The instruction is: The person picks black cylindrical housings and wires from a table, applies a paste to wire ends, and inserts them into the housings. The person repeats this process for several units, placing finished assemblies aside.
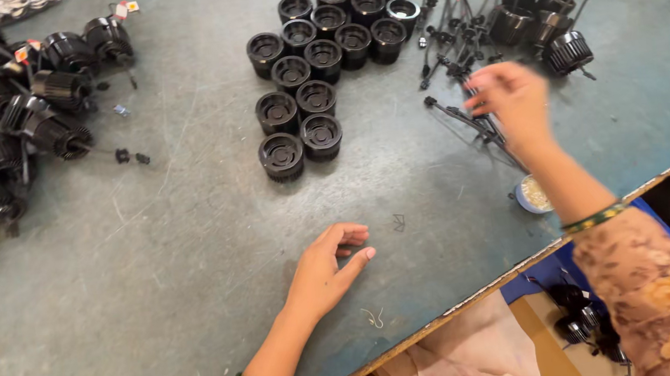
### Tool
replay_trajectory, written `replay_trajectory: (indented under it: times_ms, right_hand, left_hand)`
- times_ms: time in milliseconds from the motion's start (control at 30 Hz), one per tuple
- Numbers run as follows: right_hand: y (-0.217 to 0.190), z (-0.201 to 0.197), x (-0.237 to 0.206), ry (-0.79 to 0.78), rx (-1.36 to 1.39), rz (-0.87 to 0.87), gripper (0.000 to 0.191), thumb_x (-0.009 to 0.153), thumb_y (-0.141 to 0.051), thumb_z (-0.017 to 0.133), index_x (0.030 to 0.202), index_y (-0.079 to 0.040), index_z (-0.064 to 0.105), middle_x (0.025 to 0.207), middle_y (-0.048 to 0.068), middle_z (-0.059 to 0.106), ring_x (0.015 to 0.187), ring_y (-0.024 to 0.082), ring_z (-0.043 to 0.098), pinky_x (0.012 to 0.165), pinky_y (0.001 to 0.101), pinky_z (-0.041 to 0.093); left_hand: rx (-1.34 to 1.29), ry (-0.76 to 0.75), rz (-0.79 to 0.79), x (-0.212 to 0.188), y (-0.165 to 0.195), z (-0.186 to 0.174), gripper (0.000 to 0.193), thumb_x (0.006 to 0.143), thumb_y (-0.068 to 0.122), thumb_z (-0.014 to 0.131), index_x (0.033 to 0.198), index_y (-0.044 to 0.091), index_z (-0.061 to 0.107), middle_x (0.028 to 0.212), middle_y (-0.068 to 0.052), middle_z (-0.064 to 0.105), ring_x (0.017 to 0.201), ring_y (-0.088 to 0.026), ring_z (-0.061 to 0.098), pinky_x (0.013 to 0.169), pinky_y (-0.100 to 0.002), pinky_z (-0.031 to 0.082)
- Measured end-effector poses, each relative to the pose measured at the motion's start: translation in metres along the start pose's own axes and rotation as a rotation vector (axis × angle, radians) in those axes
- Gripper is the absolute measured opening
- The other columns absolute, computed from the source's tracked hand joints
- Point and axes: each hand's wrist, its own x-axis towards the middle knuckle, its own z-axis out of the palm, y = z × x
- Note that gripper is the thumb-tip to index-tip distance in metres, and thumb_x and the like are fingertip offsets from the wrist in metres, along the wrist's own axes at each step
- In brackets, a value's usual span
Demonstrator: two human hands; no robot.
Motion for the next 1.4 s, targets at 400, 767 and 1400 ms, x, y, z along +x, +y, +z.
replay_trajectory:
  times_ms: [400, 767, 1400]
  right_hand:
    - [-0.004, 0.183, -0.06, -0.28, -0.614, -0.33, 0.026, 0.09, -0.023, 0.075, 0.11, -0.01, 0.066, 0.136, 0.013, 0.056, 0.12, 0.033, 0.058, 0.098, 0.0416, 0.049]
    - [-0.029, 0.03, -0.033, -0.121, -0.689, -0.131, 0.035, 0.095, -0.033, 0.072, 0.117, -0.007, 0.071, 0.112, 0.009, 0.075, 0.103, 0.024, 0.074, 0.086, 0.0364, 0.057]
    - [-0.014, 0.087, -0.01, -0.658, -1.13, -0.158, 0.047, 0.082, -0.033, 0.077, 0.124, -0.012, 0.071, 0.115, 0.013, 0.064, 0.109, 0.036, 0.062, 0.092, 0.0453, 0.05]
  left_hand:
    - [-0.055, 0.168, 0.035, 0.004, 0.003, -0.008, 0.036, 0.089, 0.017, 0.074, 0.122, 0.004, 0.064, 0.114, -0.01, 0.073, 0.107, -0.021, 0.073, 0.089, -0.034, 0.059]
    - [0.213, 0.4, 0.103, -0.002, 0.015, -0.008, 0.056, 0.082, 0.02, 0.081, 0.131, 0.008, 0.056, 0.13, -0.014, 0.046, 0.122, -0.031, 0.049, 0.1, -0.041, 0.046]
    - [0.201, 0.412, 0.156, 0.001, 0.008, -0.009, 0.049, 0.085, 0.021, 0.08, 0.127, 0.008, 0.06, 0.129, -0.014, 0.05, 0.126, -0.033, 0.047, 0.107, -0.043, 0.04]
